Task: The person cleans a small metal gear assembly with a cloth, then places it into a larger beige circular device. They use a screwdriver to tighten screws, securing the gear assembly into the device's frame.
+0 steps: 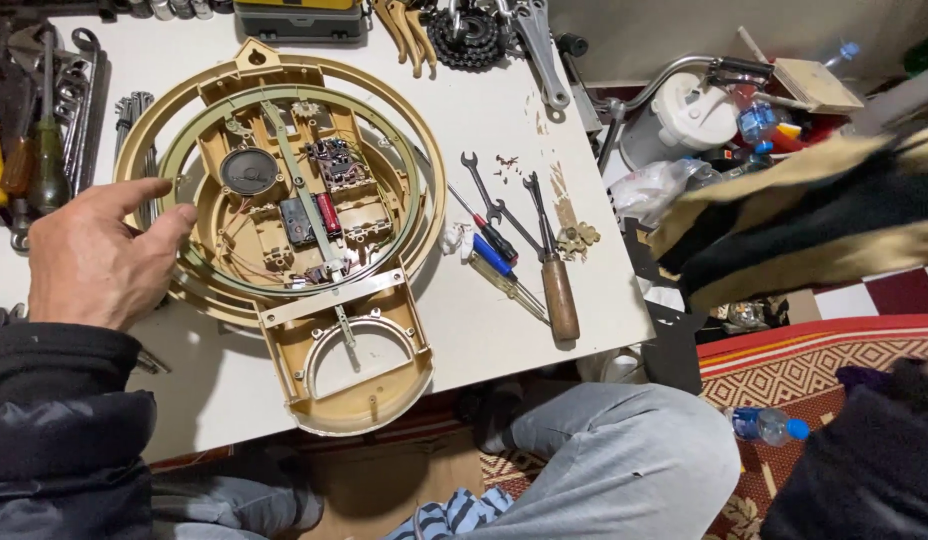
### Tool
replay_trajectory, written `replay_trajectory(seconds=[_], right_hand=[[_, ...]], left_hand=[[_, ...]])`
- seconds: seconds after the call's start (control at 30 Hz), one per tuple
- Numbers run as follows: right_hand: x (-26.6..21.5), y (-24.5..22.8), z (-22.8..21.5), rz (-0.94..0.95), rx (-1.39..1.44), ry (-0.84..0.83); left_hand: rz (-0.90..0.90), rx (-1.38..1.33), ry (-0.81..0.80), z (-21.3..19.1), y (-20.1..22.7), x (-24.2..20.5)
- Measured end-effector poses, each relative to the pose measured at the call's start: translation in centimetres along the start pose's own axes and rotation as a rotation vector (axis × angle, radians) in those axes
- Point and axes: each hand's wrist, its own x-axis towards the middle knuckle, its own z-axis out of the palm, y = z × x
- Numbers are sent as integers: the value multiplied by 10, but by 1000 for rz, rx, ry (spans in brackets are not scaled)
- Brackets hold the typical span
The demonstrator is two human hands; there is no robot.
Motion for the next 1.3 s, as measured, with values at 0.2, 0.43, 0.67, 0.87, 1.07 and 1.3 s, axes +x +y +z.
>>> replay_trajectory(seconds=[0.2,0.43,0.67,0.87,1.07,1.3], right_hand=[[-1,-484,-22,516,872,9],[-8,-498,49,430,-166,-753],[8,-490,77,-63,-104,-504],[26,-486,127,-6,-166,-771],[27,-488,136,-27,-169,-808],[17,-448,155,-415,-19,-586]], left_hand=[[-42,34,-70,5,0,4],[-115,68,-194,3,6,5],[-151,124,-229,3,2,5],[-155,85,-237,2,6,3],[-106,102,-203,4,-2,1],[-75,103,-209,5,-2,2]])
